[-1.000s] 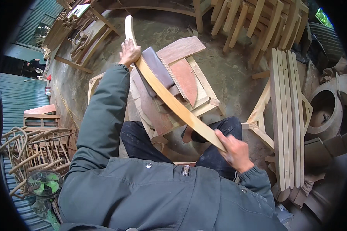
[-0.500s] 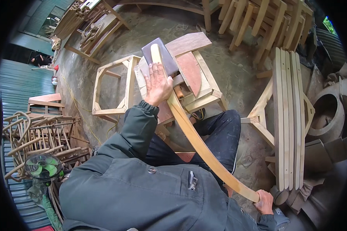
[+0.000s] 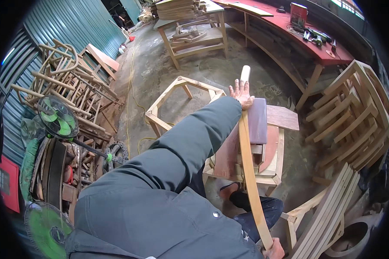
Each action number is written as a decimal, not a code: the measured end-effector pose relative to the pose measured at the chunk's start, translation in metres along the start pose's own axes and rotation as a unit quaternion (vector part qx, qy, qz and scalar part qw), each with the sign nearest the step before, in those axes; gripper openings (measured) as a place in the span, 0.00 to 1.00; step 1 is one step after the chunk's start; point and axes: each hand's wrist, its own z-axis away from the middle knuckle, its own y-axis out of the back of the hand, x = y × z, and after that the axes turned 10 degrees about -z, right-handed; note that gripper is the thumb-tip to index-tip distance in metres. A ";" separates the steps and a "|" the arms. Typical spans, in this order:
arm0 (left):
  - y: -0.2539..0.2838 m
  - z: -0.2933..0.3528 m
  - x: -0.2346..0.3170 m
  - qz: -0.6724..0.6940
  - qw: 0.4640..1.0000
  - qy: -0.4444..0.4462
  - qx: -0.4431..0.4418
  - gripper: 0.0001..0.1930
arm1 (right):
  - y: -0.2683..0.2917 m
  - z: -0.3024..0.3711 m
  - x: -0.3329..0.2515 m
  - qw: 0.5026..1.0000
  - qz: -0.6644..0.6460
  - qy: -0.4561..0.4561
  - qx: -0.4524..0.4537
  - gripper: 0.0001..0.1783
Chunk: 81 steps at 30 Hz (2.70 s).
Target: Sand curved wooden chair components using a belt sander and a manual sanding block.
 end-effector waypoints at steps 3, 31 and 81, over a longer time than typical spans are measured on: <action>0.002 0.044 0.011 0.037 0.998 0.036 0.024 0.50 | -0.024 -0.031 -0.023 0.992 0.015 0.071 0.102 0.19; 0.265 0.281 0.146 0.285 0.758 -0.500 0.308 0.21 | 0.110 0.082 -0.222 0.747 0.185 0.358 0.528 0.26; -0.055 0.094 0.050 -0.046 0.993 -0.095 0.046 0.37 | -0.009 0.067 -0.044 0.987 0.096 0.081 0.105 0.42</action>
